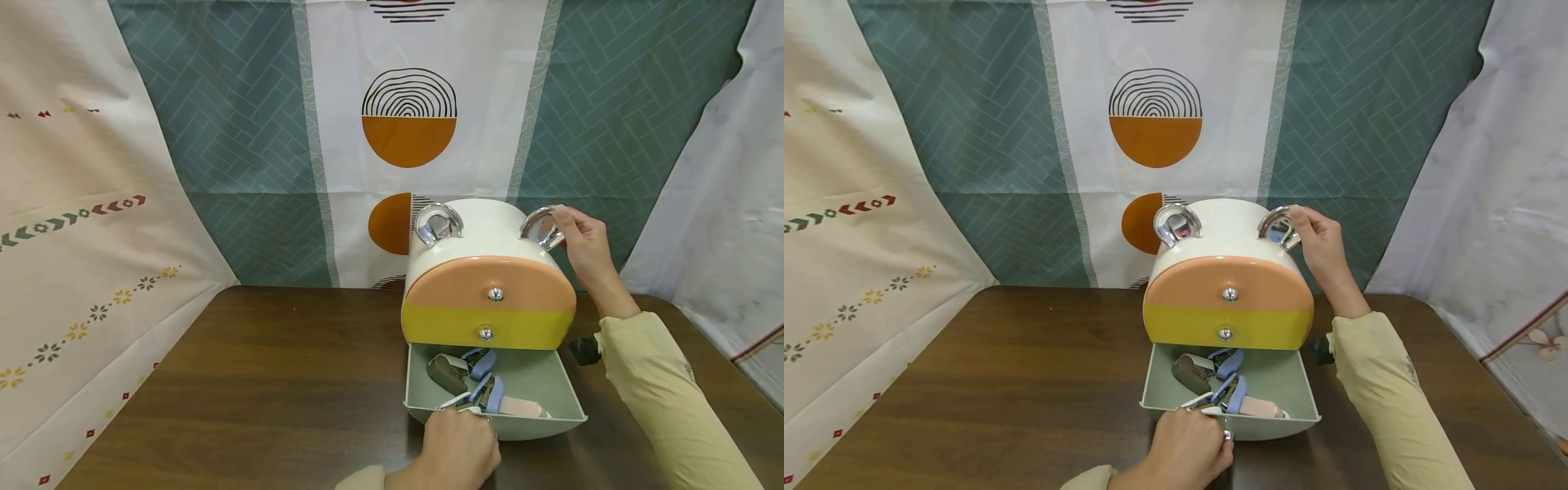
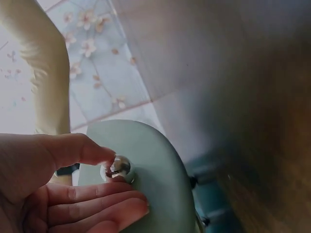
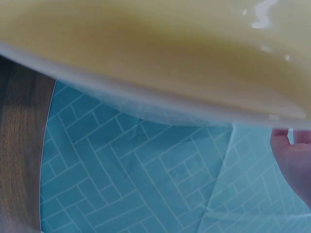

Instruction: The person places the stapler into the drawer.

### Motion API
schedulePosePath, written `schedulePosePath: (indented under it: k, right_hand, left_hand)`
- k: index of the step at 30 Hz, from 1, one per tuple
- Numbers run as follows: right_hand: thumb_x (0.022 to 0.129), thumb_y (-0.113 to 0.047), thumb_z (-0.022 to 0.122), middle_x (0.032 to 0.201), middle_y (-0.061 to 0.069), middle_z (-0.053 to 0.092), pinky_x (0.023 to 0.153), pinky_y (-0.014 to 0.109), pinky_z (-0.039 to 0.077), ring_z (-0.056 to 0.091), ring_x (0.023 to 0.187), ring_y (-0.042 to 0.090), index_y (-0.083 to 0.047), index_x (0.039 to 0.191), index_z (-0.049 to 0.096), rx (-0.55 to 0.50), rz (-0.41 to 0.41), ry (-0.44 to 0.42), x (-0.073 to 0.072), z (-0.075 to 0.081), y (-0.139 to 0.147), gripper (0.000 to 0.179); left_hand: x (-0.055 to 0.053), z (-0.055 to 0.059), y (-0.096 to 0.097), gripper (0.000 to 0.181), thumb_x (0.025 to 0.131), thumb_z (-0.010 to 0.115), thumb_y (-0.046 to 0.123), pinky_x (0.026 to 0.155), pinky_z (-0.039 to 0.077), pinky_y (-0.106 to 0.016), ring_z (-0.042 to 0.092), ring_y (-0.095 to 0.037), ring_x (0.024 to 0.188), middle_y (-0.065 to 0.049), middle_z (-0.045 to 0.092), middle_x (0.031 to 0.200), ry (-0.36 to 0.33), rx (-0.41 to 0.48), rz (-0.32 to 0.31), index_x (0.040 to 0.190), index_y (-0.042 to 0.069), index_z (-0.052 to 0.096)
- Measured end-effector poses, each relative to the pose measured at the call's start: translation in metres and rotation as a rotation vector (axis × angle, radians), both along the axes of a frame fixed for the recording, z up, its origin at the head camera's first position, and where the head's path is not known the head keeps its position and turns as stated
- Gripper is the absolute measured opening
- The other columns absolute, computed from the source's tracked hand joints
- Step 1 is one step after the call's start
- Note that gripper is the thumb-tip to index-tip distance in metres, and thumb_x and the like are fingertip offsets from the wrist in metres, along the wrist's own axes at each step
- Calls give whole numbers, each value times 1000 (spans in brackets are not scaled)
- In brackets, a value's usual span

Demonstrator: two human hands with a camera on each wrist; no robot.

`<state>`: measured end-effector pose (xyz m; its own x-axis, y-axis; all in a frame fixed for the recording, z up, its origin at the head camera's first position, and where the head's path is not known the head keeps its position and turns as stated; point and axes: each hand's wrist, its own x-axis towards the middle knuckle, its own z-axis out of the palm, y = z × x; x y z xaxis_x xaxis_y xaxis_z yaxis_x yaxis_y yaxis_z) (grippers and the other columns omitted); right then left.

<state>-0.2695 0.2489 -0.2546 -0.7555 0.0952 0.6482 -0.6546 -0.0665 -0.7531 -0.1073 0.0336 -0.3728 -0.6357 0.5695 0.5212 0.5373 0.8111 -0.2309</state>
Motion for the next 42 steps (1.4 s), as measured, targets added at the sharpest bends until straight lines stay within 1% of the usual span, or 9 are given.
schedulePosePath:
  k: [2, 5, 9, 12, 18, 27, 34, 37, 42]
  right_hand:
    - [92, -11, 51, 63, -5, 58, 56, 14, 40, 50, 60, 4, -15, 72, 68, -1, 5, -1, 1, 0, 0, 27]
    - [92, -12, 51, 63, -6, 59, 56, 14, 41, 50, 61, 4, -15, 73, 68, 0, 7, -3, 1, 1, 0, 26]
    - [92, -12, 51, 64, -7, 58, 56, 15, 40, 50, 61, 4, -15, 72, 68, 7, 6, -8, 1, 1, 0, 27]
    - [92, -12, 50, 64, -6, 58, 57, 15, 41, 51, 62, 5, -14, 72, 68, 7, 15, -6, 1, 1, 0, 27]
    - [92, -11, 50, 66, -4, 60, 58, 16, 44, 53, 62, 6, -12, 75, 69, -16, 47, 1, 1, 0, 0, 26]
    - [92, -11, 50, 68, -3, 61, 60, 16, 45, 54, 63, 8, -8, 79, 69, -30, 73, -1, 0, 0, 1, 24]
    - [92, -12, 50, 66, -4, 60, 60, 16, 44, 53, 63, 7, -11, 76, 69, -21, 71, -11, 0, 1, 1, 25]
    - [92, -12, 50, 67, -3, 60, 60, 16, 45, 53, 63, 7, -10, 77, 69, -25, 74, -7, 0, 1, 1, 25]
    - [92, -13, 49, 71, -2, 62, 65, 17, 46, 55, 67, 8, -7, 79, 69, -38, 109, -10, -1, 0, 1, 24]
  left_hand:
    - [-6, -1, 0, 41, 63, 67, 34, 27, 18, -27, 37, -8, 33, 10, 40, 38, 13, 29, 4, 36, 22, 37]
    - [-16, -3, 1, 42, 64, 67, 34, 27, 19, -27, 40, -10, 34, 9, 41, 39, 5, 66, 16, 38, 21, 36]
    - [-29, -6, 1, 43, 68, 67, 35, 28, 21, -26, 44, -13, 35, 8, 42, 41, -50, 102, 23, 40, 22, 37]
    - [-37, -5, 0, 44, 70, 67, 36, 29, 21, -25, 45, -13, 37, 9, 41, 42, -86, 118, 21, 41, 23, 37]
    - [-44, -3, 2, 45, 71, 67, 32, 29, 20, -24, 43, -11, 37, 10, 38, 42, -135, 141, 14, 41, 23, 35]
    - [-56, -5, 6, 46, 69, 67, 27, 29, 18, -23, 36, -9, 36, 11, 29, 41, -144, 185, 23, 41, 22, 31]
    - [-63, -4, 7, 48, 69, 66, 25, 30, 15, -22, 24, -6, 36, 10, 17, 45, -163, 205, 35, 43, 21, 26]
    - [-65, -4, 8, 50, 70, 66, 24, 30, 15, -21, 23, -5, 37, 10, 15, 47, -173, 211, 36, 43, 21, 24]
    - [-70, -2, 9, 50, 72, 66, 23, 32, 17, -22, 22, -6, 40, 10, 14, 48, -185, 204, 48, 44, 21, 24]
